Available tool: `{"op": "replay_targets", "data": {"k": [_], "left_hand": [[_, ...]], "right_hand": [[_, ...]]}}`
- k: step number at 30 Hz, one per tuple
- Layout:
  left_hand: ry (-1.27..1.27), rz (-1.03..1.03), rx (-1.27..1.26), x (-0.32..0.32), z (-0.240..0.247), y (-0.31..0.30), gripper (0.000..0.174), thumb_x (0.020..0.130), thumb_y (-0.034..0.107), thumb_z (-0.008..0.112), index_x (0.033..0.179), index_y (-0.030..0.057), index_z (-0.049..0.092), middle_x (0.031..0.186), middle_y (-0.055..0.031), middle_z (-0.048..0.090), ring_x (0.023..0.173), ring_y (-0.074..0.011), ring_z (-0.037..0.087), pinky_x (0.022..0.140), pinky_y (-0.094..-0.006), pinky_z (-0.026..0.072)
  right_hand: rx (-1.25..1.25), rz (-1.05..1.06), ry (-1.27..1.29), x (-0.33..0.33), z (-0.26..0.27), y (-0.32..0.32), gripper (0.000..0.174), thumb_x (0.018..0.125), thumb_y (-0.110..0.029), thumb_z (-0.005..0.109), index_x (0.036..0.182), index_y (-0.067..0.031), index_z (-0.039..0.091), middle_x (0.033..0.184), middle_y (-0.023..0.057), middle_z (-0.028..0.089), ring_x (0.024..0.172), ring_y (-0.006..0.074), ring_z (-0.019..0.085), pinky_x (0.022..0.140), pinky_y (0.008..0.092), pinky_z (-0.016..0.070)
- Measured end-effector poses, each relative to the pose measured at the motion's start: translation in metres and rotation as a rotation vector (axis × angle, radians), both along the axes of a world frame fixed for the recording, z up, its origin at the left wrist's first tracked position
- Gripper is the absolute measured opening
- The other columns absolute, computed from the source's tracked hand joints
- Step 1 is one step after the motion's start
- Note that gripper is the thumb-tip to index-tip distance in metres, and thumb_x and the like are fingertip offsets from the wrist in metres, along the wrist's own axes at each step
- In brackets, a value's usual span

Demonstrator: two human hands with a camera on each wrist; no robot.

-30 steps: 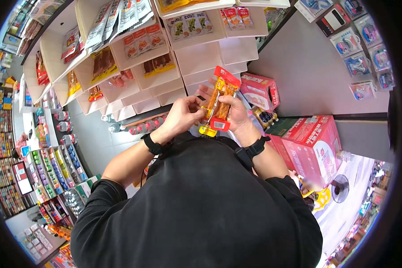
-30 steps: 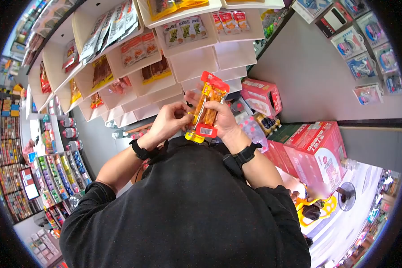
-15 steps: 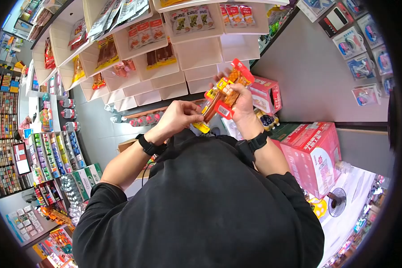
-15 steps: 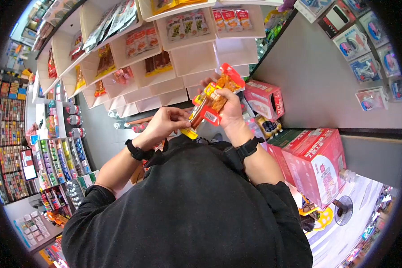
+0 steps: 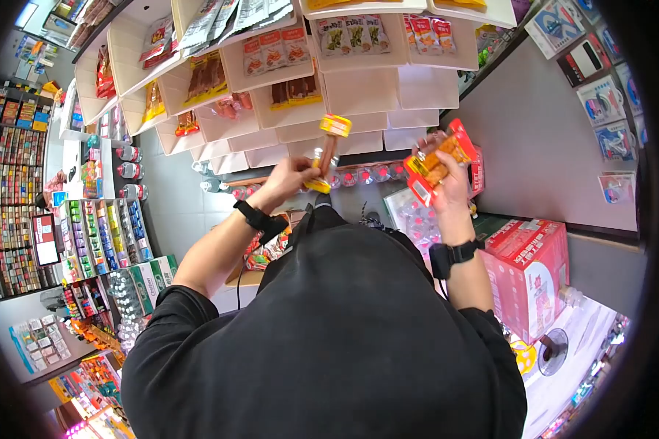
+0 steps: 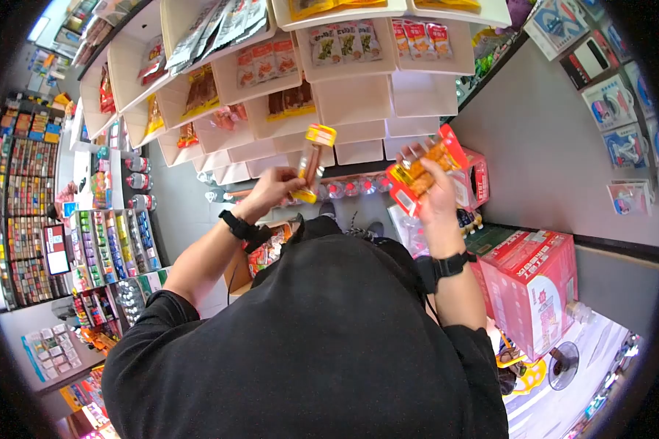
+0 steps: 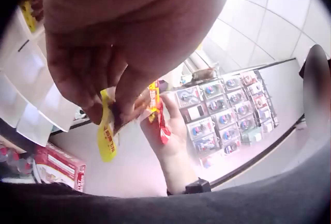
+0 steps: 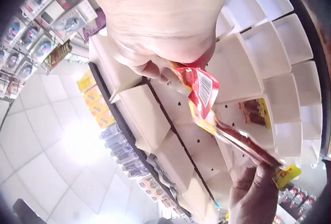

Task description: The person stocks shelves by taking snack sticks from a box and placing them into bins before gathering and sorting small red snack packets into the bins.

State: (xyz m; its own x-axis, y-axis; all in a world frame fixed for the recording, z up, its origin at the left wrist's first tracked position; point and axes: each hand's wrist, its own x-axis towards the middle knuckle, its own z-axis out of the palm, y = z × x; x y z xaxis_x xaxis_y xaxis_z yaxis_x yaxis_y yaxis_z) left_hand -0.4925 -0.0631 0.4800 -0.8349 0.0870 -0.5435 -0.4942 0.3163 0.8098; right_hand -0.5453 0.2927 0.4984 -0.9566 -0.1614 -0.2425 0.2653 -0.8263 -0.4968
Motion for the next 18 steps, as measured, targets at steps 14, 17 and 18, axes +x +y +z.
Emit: {"op": "replay_targets", "data": {"k": [14, 17, 18], "left_hand": [[0.656, -0.220, -1.143, -0.254, -0.196, -0.154, 0.033, 0.101, 0.026, 0.056, 0.121, 0.0022, 0.067, 0.114, -0.0213, 0.071, 0.109, -0.0381, 0.067, 0.099, -0.0485, 0.0500], [0.690, -0.045, -0.992, -0.264, -0.237, -0.158, 0.034, 0.100, 0.027, 0.055, 0.122, 0.0038, 0.067, 0.116, -0.0233, 0.070, 0.114, -0.0399, 0.065, 0.104, -0.0497, 0.0456], [0.704, -0.043, -1.012, -0.260, -0.238, -0.161, 0.034, 0.100, 0.027, 0.056, 0.122, 0.0039, 0.067, 0.115, -0.0232, 0.071, 0.113, -0.0397, 0.066, 0.104, -0.0496, 0.0461]], "right_hand": [[0.291, -0.100, -0.227, 0.068, -0.008, -0.013, 0.054, 0.093, -0.001, 0.059, 0.144, -0.0036, 0.046, 0.122, 0.0164, 0.061, 0.123, 0.0375, 0.061, 0.107, 0.0499, 0.0506], [0.327, -0.120, -0.224, 0.077, -0.010, -0.017, 0.055, 0.092, -0.003, 0.063, 0.144, -0.0059, 0.046, 0.125, 0.0136, 0.061, 0.126, 0.0329, 0.058, 0.111, 0.0479, 0.0457], [0.320, -0.127, -0.245, 0.079, -0.008, -0.019, 0.056, 0.092, -0.004, 0.063, 0.145, -0.0065, 0.044, 0.126, 0.0135, 0.059, 0.127, 0.0323, 0.056, 0.111, 0.0476, 0.0446]]}}
